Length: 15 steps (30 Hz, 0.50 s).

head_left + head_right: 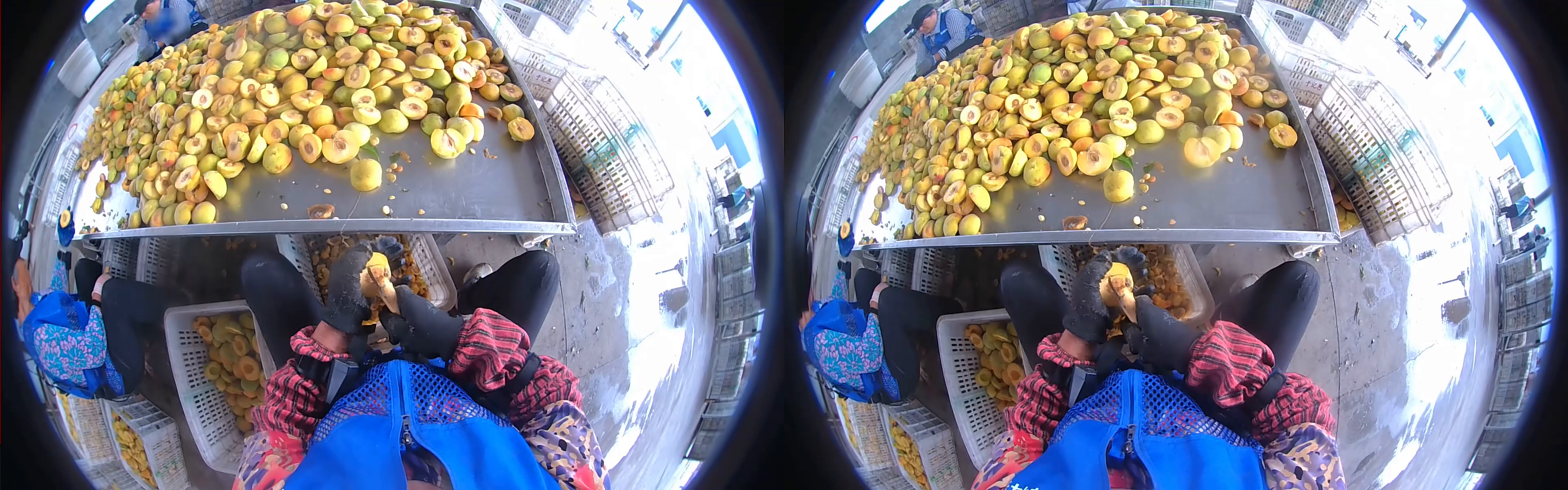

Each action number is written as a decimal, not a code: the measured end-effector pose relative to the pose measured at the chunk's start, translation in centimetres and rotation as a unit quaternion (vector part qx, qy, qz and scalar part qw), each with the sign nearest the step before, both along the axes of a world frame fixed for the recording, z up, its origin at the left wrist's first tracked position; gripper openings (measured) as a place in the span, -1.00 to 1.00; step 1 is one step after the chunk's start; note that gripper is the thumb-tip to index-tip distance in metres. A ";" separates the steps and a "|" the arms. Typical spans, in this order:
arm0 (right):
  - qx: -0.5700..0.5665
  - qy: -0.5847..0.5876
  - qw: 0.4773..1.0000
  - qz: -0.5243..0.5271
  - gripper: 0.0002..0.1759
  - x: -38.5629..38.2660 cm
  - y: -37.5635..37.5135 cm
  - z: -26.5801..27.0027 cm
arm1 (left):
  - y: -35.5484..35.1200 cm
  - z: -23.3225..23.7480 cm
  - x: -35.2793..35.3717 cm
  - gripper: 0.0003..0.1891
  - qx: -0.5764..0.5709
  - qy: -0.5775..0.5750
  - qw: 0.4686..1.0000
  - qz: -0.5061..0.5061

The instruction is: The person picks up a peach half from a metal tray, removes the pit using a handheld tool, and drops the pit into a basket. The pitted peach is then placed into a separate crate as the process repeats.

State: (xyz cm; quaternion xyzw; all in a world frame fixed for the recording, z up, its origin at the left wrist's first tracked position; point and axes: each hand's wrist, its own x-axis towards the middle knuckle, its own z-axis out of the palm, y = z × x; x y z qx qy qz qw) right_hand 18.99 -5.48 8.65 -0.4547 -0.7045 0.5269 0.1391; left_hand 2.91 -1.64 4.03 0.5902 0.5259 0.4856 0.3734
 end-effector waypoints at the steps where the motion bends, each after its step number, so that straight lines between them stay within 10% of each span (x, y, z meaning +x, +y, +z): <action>1: -0.043 0.011 0.999 -0.009 -0.75 -0.1 0.3 0.7 | -0.1 0.0 -0.3 -0.80 -0.023 -0.058 0.998 -0.028; 7: 0.103 -0.073 0.992 -0.022 -0.76 0.3 0.4 1.0 | 0.8 -0.7 0.4 -0.85 -0.074 -0.265 0.961 -0.025; 15: 0.100 -0.110 0.987 -0.053 -0.76 -0.6 0.4 0.0 | 1.0 -0.3 -0.4 -0.79 0.035 0.138 0.990 -0.019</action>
